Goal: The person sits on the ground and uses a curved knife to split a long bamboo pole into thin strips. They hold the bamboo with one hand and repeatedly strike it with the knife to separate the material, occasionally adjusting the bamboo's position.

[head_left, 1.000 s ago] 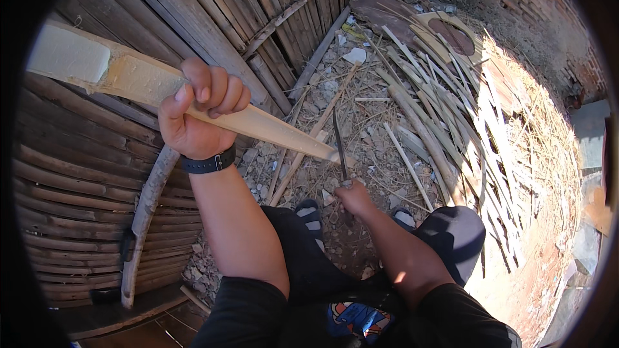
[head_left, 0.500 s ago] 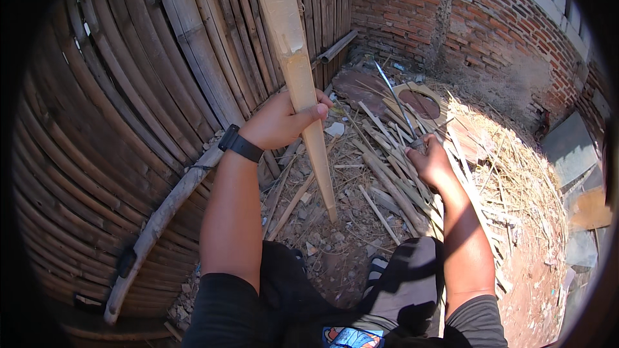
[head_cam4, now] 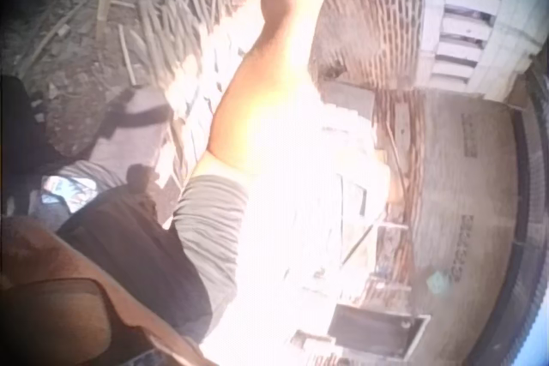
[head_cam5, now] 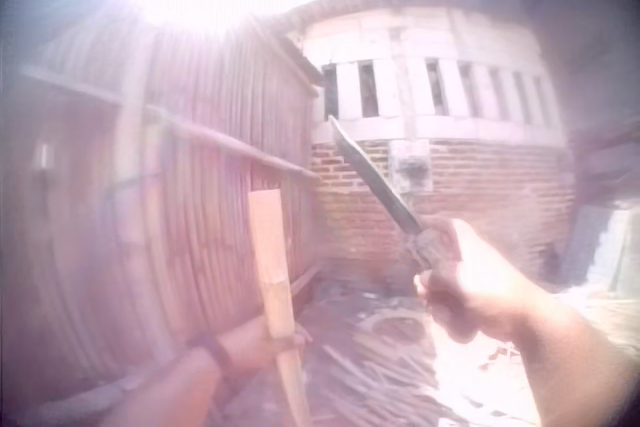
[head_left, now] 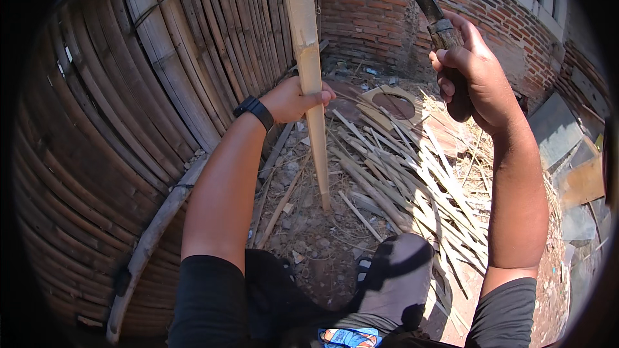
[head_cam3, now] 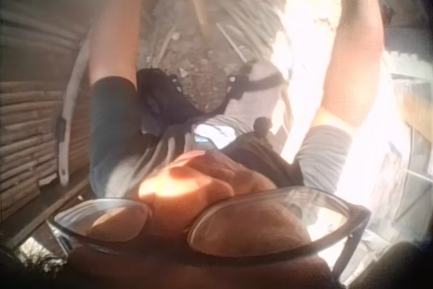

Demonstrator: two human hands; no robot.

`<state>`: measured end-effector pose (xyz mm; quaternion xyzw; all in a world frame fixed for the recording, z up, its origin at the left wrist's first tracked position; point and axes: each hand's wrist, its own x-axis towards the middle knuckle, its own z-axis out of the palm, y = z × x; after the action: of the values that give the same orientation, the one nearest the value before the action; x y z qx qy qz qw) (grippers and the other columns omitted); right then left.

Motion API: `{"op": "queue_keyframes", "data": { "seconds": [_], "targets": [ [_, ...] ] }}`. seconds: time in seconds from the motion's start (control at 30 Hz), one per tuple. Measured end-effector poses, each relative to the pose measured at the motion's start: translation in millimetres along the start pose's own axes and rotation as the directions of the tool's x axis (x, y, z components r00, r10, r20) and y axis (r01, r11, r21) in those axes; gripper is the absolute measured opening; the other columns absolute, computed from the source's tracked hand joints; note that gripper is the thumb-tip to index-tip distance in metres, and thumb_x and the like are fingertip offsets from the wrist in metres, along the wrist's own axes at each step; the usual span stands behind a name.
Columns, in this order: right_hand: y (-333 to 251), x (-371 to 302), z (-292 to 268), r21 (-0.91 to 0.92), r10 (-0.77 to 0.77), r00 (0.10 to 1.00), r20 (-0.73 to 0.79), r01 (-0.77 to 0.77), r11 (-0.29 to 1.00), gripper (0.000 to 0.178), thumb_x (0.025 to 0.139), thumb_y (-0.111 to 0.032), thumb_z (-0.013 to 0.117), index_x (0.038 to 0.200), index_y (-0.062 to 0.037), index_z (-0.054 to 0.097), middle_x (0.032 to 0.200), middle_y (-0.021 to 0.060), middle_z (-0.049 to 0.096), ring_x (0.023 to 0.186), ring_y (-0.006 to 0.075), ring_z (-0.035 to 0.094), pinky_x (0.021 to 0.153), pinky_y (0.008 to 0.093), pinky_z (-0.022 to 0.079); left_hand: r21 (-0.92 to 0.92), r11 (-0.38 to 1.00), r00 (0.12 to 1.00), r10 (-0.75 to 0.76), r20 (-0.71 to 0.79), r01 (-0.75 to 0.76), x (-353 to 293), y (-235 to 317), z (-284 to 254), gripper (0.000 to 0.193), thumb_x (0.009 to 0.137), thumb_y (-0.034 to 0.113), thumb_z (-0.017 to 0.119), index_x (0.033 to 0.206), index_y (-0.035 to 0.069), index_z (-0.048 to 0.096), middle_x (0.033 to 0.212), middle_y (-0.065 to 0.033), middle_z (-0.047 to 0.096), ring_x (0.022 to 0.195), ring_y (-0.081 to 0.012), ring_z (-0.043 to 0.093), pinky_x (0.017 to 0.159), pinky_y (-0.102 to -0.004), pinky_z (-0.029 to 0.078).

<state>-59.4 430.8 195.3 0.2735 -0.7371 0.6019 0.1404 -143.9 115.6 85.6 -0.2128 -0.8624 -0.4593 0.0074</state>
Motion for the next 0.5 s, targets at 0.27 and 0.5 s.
{"op": "queue_keyframes", "data": {
  "seconds": [0.27,0.5],
  "targets": [
    [-39.6,8.5,30.9,0.070,-0.004,0.969,0.248,-0.014,0.997,0.043,0.095,-0.025,0.063,0.128,-0.0031,0.047,0.078,0.0059,0.060,0.055,0.0113,0.054,0.046,0.0259,0.046,-0.029,0.998,0.997,-0.060,0.053,0.061,10.1,4.9,7.8,0.036,0.102,0.038,0.066,0.123,0.009,0.069,0.102,0.0007,0.067,0.097,-0.0117,0.063,0.079,-0.0330,0.055],
    [-39.3,9.4,51.8,0.088,0.047,0.961,0.273,-0.073,0.993,0.070,0.095,-0.022,0.061,0.150,0.0025,0.025,0.081,0.0078,0.061,0.058,0.0112,0.057,0.048,0.0261,0.051,-0.097,0.994,0.997,-0.042,0.069,0.049,3.9,3.2,11.5,0.037,0.101,0.036,0.068,0.125,0.008,0.068,0.102,0.0000,0.067,0.094,-0.0113,0.062,0.078,-0.0312,0.053]
  ]
}}
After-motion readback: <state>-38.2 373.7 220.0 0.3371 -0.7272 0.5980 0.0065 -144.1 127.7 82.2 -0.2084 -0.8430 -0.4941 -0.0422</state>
